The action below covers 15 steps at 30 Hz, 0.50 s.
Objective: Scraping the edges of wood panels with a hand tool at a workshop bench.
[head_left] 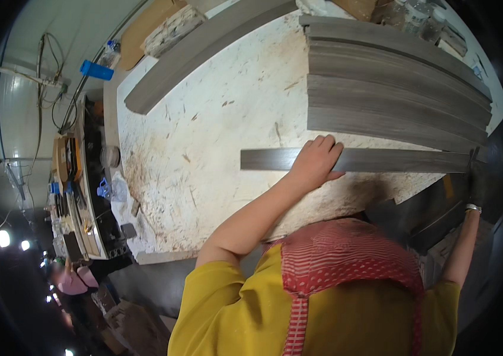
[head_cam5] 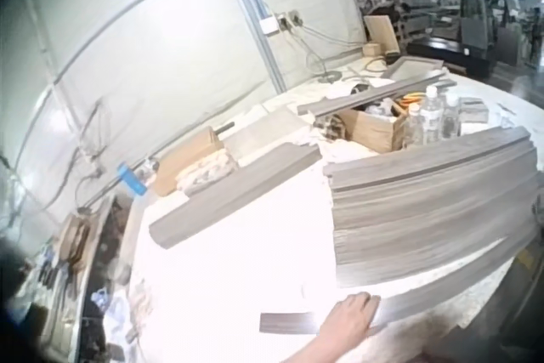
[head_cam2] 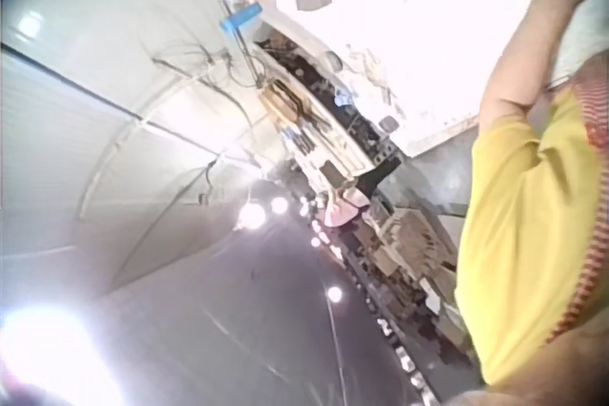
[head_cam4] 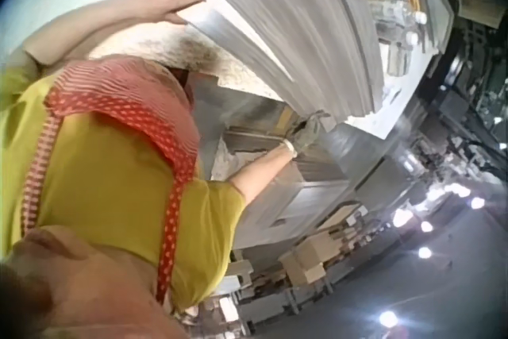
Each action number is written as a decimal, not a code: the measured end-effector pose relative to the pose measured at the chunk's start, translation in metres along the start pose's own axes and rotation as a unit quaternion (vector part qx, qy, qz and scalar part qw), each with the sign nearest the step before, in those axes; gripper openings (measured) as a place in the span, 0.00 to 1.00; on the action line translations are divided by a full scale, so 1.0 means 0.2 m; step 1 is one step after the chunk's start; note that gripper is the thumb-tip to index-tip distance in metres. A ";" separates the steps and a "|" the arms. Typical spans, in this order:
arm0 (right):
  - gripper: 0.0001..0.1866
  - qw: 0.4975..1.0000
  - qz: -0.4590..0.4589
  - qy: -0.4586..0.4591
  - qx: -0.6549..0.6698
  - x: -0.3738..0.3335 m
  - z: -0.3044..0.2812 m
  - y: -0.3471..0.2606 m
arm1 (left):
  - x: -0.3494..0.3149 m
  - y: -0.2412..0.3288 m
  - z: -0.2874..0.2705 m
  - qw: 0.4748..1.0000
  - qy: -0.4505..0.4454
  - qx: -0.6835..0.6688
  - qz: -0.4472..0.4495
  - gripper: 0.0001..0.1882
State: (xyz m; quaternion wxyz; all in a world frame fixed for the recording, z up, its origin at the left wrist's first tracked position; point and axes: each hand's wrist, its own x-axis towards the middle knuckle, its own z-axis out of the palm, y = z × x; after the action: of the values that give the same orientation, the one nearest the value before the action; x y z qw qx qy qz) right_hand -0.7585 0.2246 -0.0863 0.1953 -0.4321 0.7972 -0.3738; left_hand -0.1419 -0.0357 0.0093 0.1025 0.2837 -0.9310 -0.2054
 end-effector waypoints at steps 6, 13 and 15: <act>0.17 0.803 0.054 -0.004 0.593 -0.09 0.15 -0.67 | -0.16 -0.05 -0.34 0.999 0.029 -0.036 -0.011 0.30; 0.14 0.822 0.089 -0.008 0.563 -0.13 0.38 -1.06 | -0.32 -0.57 -0.86 0.948 0.226 0.098 -0.203 0.29; 0.14 0.831 0.077 -0.027 0.550 -0.15 0.44 -1.08 | -0.41 -0.77 -0.92 0.920 0.272 0.121 -0.254 0.26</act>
State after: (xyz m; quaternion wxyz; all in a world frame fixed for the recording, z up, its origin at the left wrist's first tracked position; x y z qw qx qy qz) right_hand -0.5691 0.1370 0.0210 0.4500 -0.2000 0.4847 -0.7229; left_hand 0.0573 -0.1643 0.0997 0.2605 0.5659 -0.7818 -0.0250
